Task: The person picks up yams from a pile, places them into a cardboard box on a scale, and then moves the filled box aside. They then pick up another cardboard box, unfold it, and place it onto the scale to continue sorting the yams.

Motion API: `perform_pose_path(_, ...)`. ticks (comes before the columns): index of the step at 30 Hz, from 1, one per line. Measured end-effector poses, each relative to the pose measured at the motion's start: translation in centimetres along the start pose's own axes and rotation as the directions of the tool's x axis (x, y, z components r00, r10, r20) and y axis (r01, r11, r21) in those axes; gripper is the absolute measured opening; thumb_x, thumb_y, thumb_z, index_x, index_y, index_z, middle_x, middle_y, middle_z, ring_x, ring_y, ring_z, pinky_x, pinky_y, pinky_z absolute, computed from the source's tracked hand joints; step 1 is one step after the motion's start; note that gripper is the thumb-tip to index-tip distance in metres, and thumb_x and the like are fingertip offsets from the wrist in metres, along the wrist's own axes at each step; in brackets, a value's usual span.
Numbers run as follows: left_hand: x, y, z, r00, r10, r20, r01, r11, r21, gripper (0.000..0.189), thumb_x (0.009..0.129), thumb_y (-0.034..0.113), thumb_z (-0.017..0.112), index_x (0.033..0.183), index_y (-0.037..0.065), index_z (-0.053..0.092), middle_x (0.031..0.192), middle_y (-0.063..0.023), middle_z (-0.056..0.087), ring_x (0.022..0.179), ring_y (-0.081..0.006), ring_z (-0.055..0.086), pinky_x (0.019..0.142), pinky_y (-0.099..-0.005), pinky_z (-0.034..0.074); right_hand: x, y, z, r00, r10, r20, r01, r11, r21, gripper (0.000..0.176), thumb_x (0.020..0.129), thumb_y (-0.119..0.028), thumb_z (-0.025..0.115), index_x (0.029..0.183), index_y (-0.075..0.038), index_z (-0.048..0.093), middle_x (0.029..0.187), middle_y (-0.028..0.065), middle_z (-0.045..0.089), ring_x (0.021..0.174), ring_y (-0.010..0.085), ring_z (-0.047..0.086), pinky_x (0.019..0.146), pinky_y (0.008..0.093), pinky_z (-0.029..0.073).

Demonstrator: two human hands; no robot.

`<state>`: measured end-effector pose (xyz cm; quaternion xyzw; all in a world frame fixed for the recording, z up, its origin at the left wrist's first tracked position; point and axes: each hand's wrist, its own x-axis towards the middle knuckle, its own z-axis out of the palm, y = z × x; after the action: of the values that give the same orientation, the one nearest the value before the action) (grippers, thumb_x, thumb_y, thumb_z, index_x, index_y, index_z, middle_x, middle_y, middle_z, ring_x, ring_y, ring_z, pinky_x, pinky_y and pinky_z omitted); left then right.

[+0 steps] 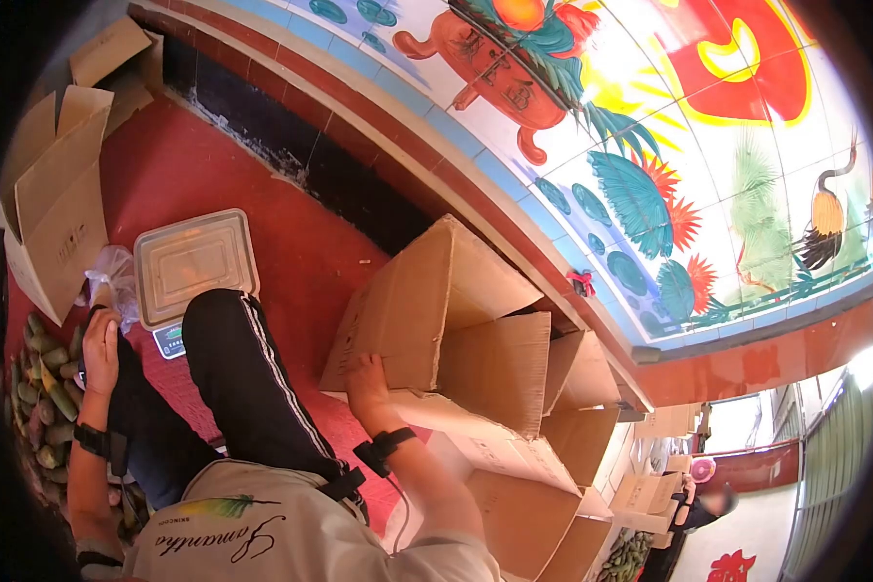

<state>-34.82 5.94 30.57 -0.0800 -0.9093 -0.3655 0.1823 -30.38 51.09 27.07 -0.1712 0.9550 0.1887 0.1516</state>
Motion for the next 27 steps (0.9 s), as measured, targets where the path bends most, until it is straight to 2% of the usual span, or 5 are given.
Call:
perform_pose_path(18,-0.1,-0.2,-1.0,1.000,0.013,-0.025,-0.013,1.000,-0.022,0.022,0.090,0.015,0.045,0.082,-0.004,0.053,0.084,-0.0177,0.054,0.080,-0.0349,0.054,0.075,-0.0377,0.043,2.2,2.7,0.1,0.998,0.042,0.052,-0.033,0.987,-0.159,0.018,0.076,-0.014,0.054,0.084,-0.013,0.070,0.088,0.0054,0.066,0.098,0.0213,0.055,0.085,0.0365,0.035)
perform_pose_path(21,-0.4,-0.5,-1.2,1.000,-0.004,-0.016,0.003,1.000,-0.020,0.022,0.090,0.015,0.046,0.083,-0.004,0.054,0.085,-0.0177,0.055,0.081,-0.0350,0.055,0.075,-0.0379,0.044,4.4,1.6,1.2,0.995,0.088,-0.043,-0.093,0.987,-0.129,0.015,0.074,-0.011,0.056,0.082,-0.010,0.069,0.089,0.0105,0.065,0.092,0.0239,0.058,0.082,0.0391,0.042)
perform_pose_path(24,-0.6,-0.6,-1.1,0.999,0.014,-0.051,-0.014,1.000,0.002,0.023,0.090,0.016,0.046,0.084,-0.004,0.054,0.085,-0.0177,0.055,0.081,-0.0351,0.055,0.075,-0.0377,0.044,4.2,0.1,0.6,0.994,0.062,0.086,-0.064,0.998,0.021,0.014,0.075,-0.013,0.057,0.084,-0.009,0.067,0.089,0.0125,0.064,0.085,0.0253,0.060,0.074,0.0394,0.047)
perform_pose_path(26,-0.6,-0.6,-0.9,0.998,0.016,-0.054,-0.016,1.000,-0.003,0.023,0.090,0.016,0.046,0.085,-0.004,0.055,0.085,-0.0178,0.056,0.081,-0.0352,0.055,0.075,-0.0377,0.044,1.8,-0.4,-2.7,0.962,-0.102,-0.253,0.175,0.944,0.281,0.013,0.076,-0.014,0.058,0.086,-0.007,0.064,0.088,0.0136,0.062,0.081,0.0270,0.060,0.066,0.0401,0.049)
perform_pose_path(27,-0.5,-0.6,-0.8,0.999,0.015,-0.051,-0.015,1.000,0.001,0.023,0.091,0.016,0.046,0.085,-0.004,0.055,0.086,-0.0178,0.056,0.081,-0.0353,0.055,0.075,-0.0377,0.044,0.6,-0.5,-3.9,0.964,-0.092,-0.250,0.164,0.945,0.283,0.013,0.076,-0.014,0.058,0.086,-0.007,0.064,0.088,0.0136,0.062,0.081,0.0270,0.060,0.066,0.0401,0.049)
